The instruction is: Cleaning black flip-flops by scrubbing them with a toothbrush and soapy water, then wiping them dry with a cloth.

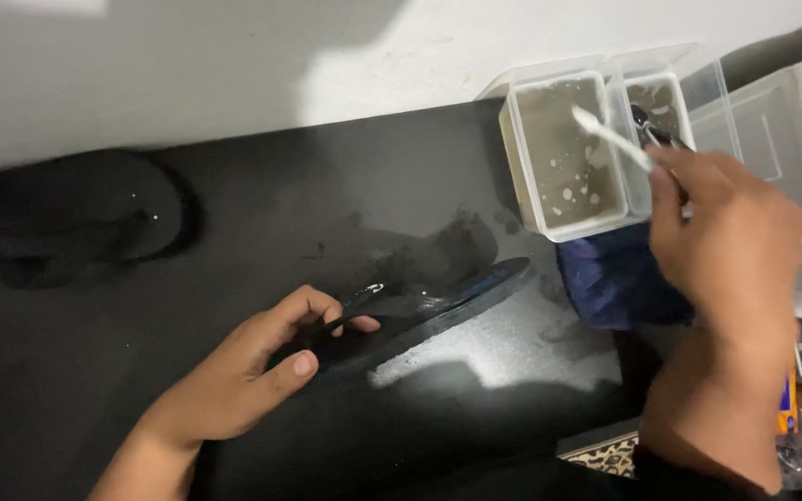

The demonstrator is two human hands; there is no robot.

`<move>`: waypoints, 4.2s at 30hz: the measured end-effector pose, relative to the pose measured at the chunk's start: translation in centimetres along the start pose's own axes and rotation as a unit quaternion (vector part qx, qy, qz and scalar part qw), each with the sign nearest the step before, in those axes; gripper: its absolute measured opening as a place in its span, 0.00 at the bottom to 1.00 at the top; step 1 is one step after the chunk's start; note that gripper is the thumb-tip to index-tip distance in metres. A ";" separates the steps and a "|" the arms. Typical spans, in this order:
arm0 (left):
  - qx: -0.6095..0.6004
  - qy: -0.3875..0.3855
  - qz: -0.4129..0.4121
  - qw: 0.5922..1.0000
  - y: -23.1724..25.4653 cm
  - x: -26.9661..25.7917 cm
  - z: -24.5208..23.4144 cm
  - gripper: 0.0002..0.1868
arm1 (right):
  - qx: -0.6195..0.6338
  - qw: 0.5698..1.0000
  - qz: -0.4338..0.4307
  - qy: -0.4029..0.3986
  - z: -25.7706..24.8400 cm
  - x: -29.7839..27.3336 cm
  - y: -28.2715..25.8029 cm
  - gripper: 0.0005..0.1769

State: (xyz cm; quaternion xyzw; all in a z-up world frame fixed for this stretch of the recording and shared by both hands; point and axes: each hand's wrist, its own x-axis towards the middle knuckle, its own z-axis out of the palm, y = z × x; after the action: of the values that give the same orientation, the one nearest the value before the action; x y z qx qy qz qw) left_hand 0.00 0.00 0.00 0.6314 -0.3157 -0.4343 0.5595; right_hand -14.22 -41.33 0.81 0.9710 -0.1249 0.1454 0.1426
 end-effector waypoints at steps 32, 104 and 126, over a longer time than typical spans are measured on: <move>0.106 0.006 -0.129 0.986 2.2 -2.4 -0.6 0.12 | 0.434 0.844 0.223 -0.225 -3.8 -7.2 -2.0 0.10; 0.069 0.160 -0.069 0.982 1.3 -1.3 4.2 0.09 | 0.377 0.926 0.020 0.008 -5.0 -7.0 -13.8 0.11; -0.015 0.251 0.055 0.966 1.4 -1.5 5.7 0.07 | 0.374 0.925 -0.065 -0.018 -5.9 -8.3 -13.9 0.14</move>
State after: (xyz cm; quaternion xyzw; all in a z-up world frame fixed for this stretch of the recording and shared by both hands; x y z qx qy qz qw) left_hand -5.67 -1.43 1.66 0.6935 -0.1933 -0.2354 0.6529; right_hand -19.44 -24.93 0.21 0.9621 -0.0002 0.1548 -0.2244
